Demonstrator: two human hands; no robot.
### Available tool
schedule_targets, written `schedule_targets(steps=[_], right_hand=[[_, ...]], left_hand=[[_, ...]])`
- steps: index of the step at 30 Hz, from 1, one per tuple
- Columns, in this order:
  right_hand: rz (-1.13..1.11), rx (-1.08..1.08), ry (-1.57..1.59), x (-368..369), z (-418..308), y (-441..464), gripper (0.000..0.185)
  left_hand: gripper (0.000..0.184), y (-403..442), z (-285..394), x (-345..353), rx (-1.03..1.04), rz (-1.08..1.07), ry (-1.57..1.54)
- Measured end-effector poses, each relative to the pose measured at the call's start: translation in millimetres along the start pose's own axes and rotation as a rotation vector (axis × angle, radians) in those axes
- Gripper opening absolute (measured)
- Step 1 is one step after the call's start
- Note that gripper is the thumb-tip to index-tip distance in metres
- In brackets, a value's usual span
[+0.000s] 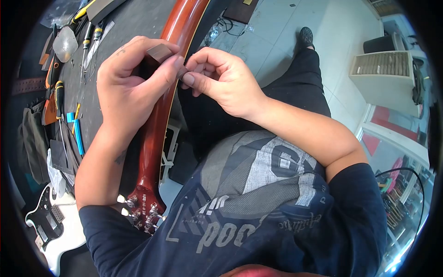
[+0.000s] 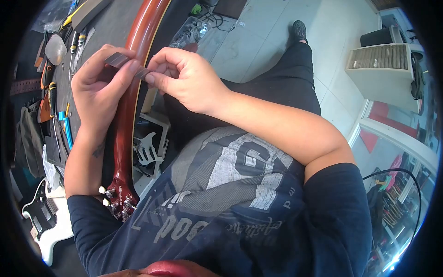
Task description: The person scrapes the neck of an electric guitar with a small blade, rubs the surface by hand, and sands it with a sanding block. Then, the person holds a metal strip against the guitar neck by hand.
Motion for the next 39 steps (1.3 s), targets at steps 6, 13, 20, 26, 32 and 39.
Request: schedule_targets(steps=[6, 13, 20, 26, 32, 39], right_hand=[[-0.001, 0.007, -0.013, 0.4, -3.0, 0.6, 0.017], [-0.014, 0.01, -0.036, -1.3, -5.1, 0.9, 0.019], [-0.026, 0.014, -0.05, -2.8, -4.5, 1.3, 0.017], [-0.011, 0.019, 0.0, -2.2, -5.2, 1.6, 0.014], [-0.042, 0.037, 0.003, 2.7, -2.1, -2.4, 0.01], [0.006, -0.019, -0.01, -1.4, -4.0, 1.0, 0.015]], left_hand=[[0.01, -0.9, 0.8, 0.4, -0.011, -0.002, 0.0], [0.008, 1.3, 3.8, -0.3, 0.022, -0.017, 0.044], [0.008, 1.0, 2.6, -1.2, 0.03, -0.022, 0.046], [0.009, 0.9, 2.2, -1.3, 0.025, -0.02, 0.062], [0.009, -0.4, 6.0, -3.5, 0.028, -0.061, 0.082], [0.01, -1.9, 2.1, 0.0, -0.012, 0.005, 0.023]])
Point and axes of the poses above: each hand's wrist, its own y-axis towards the middle knuckle, its own x-axis out of the palm, z = x × y, the point moved 2 cm from there along y, towards the middle knuckle, and after that the axes turned 5 degrees about -z, right-handed, at the moved point
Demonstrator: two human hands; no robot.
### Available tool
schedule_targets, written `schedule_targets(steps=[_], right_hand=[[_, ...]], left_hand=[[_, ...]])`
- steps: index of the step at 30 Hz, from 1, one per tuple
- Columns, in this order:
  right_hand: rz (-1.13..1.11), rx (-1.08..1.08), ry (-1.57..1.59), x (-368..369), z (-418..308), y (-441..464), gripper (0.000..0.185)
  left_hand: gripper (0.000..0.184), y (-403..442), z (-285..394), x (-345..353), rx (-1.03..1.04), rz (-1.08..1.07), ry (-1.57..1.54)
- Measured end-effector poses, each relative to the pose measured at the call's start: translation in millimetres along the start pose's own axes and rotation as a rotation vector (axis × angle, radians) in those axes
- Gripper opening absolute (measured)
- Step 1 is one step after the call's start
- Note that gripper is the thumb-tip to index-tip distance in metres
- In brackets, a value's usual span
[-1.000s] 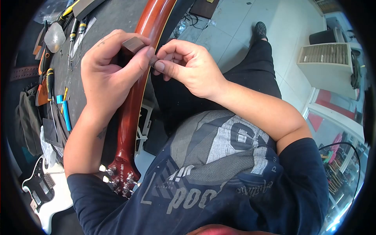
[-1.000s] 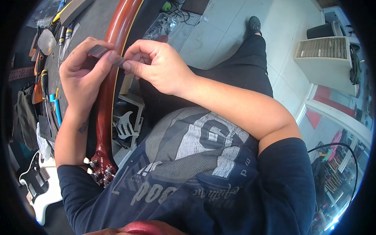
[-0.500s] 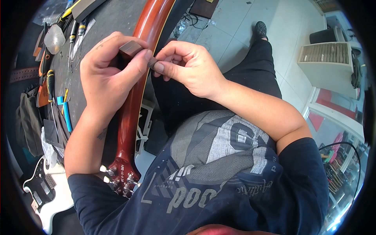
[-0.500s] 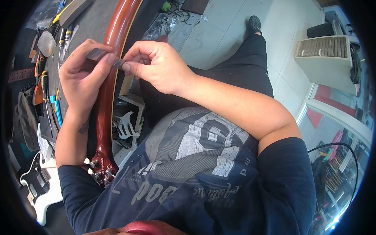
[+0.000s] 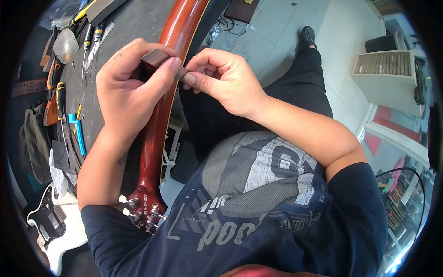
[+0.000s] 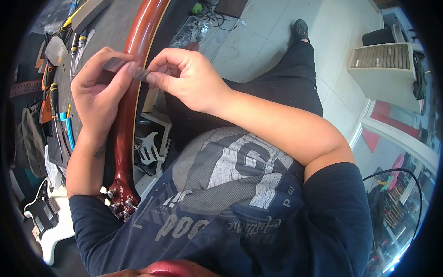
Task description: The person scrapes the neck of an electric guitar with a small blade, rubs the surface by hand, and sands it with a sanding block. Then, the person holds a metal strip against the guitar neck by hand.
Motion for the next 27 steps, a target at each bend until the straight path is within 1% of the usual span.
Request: schedule_targets(steps=[6, 9, 15, 18, 21, 27], right_hand=[[0.005, 0.003, 0.063, 0.7, 2.5, 1.3, 0.013], [0.001, 0.022, 0.022, 2.7, 0.8, -0.4, 0.012], [0.001, 0.013, 0.008, 5.0, 5.7, -3.7, 0.016], [0.018, -0.01, 0.017, 2.5, 0.9, -1.0, 0.009], [0.018, -0.026, 0.053, 0.9, 1.5, 0.3, 0.009], [0.017, -0.006, 0.023, 2.6, 1.7, -1.5, 0.009]], left_hand=[[0.01, 1.1, -0.3, 2.7, 0.012, 0.033, -0.015], [0.008, 0.8, 3.1, 1.2, 0.006, 0.013, 0.006], [0.006, 2.0, 2.4, -1.4, 0.069, -0.037, 0.058], [0.007, 2.8, 1.4, 0.6, 0.071, -0.004, 0.027], [0.007, 3.0, 2.8, 2.1, 0.053, 0.021, 0.034], [0.007, 3.1, 1.3, 0.9, 0.065, -0.018, 0.041]])
Point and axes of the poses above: each hand's wrist, its own y-axis towards the middle knuckle, its own x-axis out of the palm, z = x × y, the point moved 2 cm from there along y, towards the middle knuckle, and after that the axes turned 5 degrees about -z, right-handed, at the moved point
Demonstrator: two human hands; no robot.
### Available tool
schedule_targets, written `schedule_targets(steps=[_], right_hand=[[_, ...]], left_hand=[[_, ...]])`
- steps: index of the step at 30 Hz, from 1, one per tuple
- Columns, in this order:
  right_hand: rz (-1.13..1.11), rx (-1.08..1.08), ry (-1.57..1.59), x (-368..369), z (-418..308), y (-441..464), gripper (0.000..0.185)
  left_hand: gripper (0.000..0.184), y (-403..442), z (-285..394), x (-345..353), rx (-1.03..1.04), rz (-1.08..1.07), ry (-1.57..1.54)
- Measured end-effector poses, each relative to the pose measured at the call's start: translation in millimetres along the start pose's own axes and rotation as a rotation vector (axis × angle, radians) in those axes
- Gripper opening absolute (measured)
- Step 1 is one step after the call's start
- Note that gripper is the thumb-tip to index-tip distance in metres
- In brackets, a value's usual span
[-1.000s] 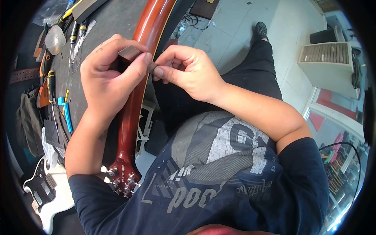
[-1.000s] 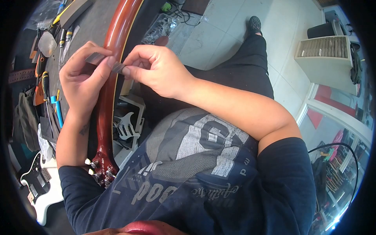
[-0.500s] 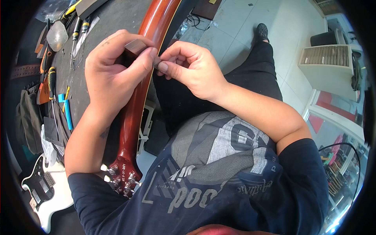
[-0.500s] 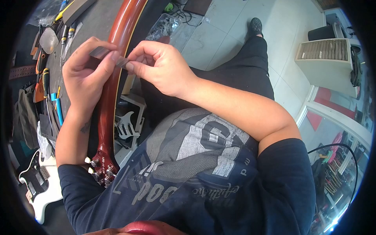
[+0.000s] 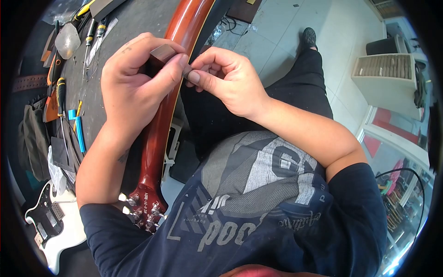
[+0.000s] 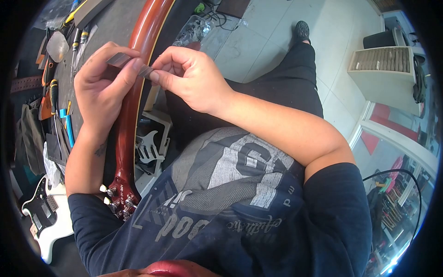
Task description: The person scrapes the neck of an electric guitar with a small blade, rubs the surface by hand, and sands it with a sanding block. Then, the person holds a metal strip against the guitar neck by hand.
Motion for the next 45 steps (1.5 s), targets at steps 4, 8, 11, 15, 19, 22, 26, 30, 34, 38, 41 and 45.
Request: schedule_targets(steps=[4, 8, 11, 15, 19, 22, 26, 30, 34, 38, 41, 45], right_hand=[[0.003, -0.012, 0.01, 0.0, 2.0, -0.2, 0.011], [0.005, -0.014, 0.004, -0.1, 3.8, -0.3, 0.016], [0.004, -0.006, 0.025, -0.3, 4.9, -0.4, 0.016], [0.005, -0.012, 0.027, -0.1, 4.7, -0.4, 0.016], [-0.001, 0.004, 0.026, -1.4, 3.5, 0.2, 0.014], [0.005, 0.006, 0.037, -1.1, 2.4, 0.4, 0.01], [0.007, 0.011, 0.032, -1.1, 3.2, 0.3, 0.011], [0.011, 0.014, 0.058, -0.4, 3.1, 0.2, 0.011], [-0.007, 0.024, 0.046, 1.0, 3.6, -0.7, 0.01], [-0.041, 0.049, 0.035, 6.0, 5.8, -4.5, 0.01], [-0.009, 0.016, 0.012, 2.6, 5.5, -3.3, 0.011], [0.036, -0.032, 0.012, -4.0, 0.5, 2.8, 0.012]], left_hand=[[0.008, -0.1, -0.4, -0.3, -0.003, 0.004, 0.011], [0.008, 0.3, 0.4, -0.1, -0.012, 0.009, 0.013], [0.007, 0.2, 1.3, -0.4, -0.018, 0.004, 0.029], [0.008, 0.4, 2.8, -1.0, -0.013, -0.002, 0.043], [0.008, 0.3, 1.5, -1.0, -0.013, 0.0, 0.028], [0.009, 0.4, 1.4, -0.8, -0.016, -0.002, 0.019], [0.008, 0.3, 2.3, -1.4, -0.024, -0.008, 0.007], [0.008, 0.7, 2.5, -1.3, -0.022, -0.012, 0.006], [0.008, -0.2, 3.4, -1.4, -0.033, -0.023, 0.012], [0.009, -1.9, 2.6, -4.3, -0.028, -0.066, 0.014], [0.009, -1.2, 4.2, -4.0, -0.027, -0.041, 0.013], [0.01, -1.0, 2.3, 1.9, -0.051, 0.05, -0.031]])
Point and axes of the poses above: each hand's wrist, its own y-axis towards the middle knuckle, its own x-axis out of the palm, z = x × y, the point moved 2 cm from there along y, towards the middle knuckle, and after that the axes turned 5 degrees about -z, right-handed, at the moved point
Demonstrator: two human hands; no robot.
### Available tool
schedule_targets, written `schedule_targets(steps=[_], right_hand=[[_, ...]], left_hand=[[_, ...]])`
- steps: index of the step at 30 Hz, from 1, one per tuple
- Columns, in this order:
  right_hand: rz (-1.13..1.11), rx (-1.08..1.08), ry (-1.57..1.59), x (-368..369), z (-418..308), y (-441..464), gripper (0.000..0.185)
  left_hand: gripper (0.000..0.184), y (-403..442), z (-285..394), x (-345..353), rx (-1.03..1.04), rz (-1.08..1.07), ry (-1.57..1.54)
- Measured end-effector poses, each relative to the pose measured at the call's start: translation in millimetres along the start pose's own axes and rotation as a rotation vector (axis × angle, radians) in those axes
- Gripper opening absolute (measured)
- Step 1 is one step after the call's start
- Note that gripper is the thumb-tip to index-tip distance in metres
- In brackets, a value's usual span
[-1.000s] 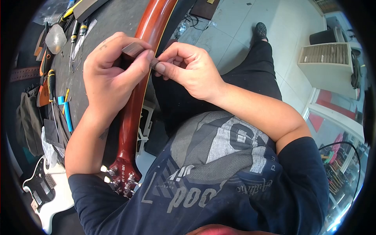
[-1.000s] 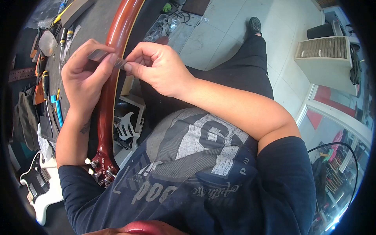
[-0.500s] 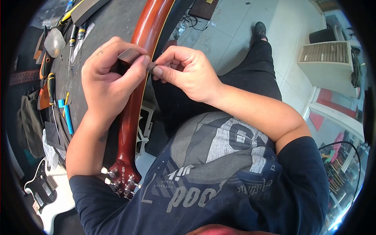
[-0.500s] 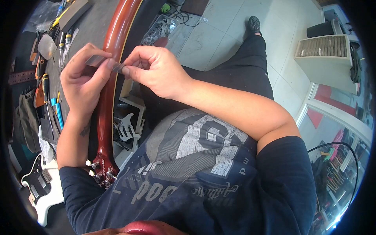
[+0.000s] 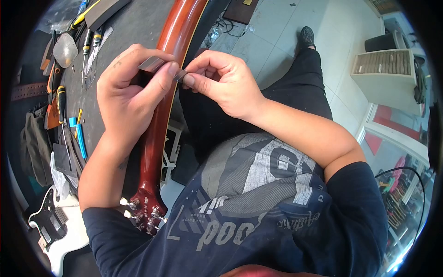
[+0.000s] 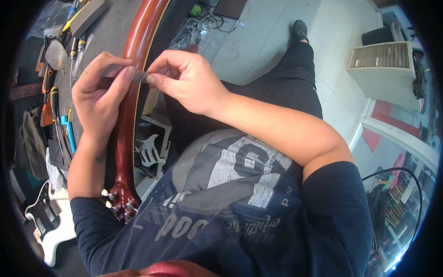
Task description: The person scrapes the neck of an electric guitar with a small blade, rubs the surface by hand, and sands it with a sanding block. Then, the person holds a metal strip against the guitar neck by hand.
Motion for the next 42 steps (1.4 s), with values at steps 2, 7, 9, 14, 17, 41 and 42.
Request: schedule_targets(steps=[2, 7, 9, 14, 17, 41, 42], right_hand=[[-0.009, 0.009, 0.001, 0.7, -1.1, -0.1, 0.012], [-0.036, 0.053, -0.006, 4.5, -0.8, -3.5, 0.01], [-0.035, 0.052, 0.007, 5.8, 1.2, -5.1, 0.01], [-0.007, 0.022, 0.029, 4.0, -0.5, -1.5, 0.012], [0.084, -0.013, 0.169, 5.8, 2.3, 3.0, 0.021], [-0.156, 0.309, 0.145, 20.9, 10.7, -4.1, 0.036], [-0.142, 0.295, 0.153, 18.1, 10.8, -1.3, 0.036]], left_hand=[[0.01, -0.2, -0.5, -0.6, 0.008, -0.009, 0.017], [0.009, -0.7, -1.3, -3.3, 0.032, -0.049, 0.022], [0.008, 0.0, -1.6, -4.2, 0.042, -0.075, 0.008], [0.007, -0.4, -2.4, -4.1, 0.0, -0.056, -0.078], [0.009, -1.8, -12.0, -7.6, -0.051, 0.114, -0.3], [0.013, 9.0, -31.7, -12.4, -0.196, 0.211, -0.806], [0.013, 8.3, -32.4, -12.9, -0.204, 0.206, -0.819]])
Point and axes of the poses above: each hand's wrist, its own y-axis towards the middle knuckle, its own x-axis out of the palm, z = x × y, the point moved 2 cm from there along y, towards the middle knuckle, and after that the axes turned 5 degrees about -z, right-handed, at the moved point
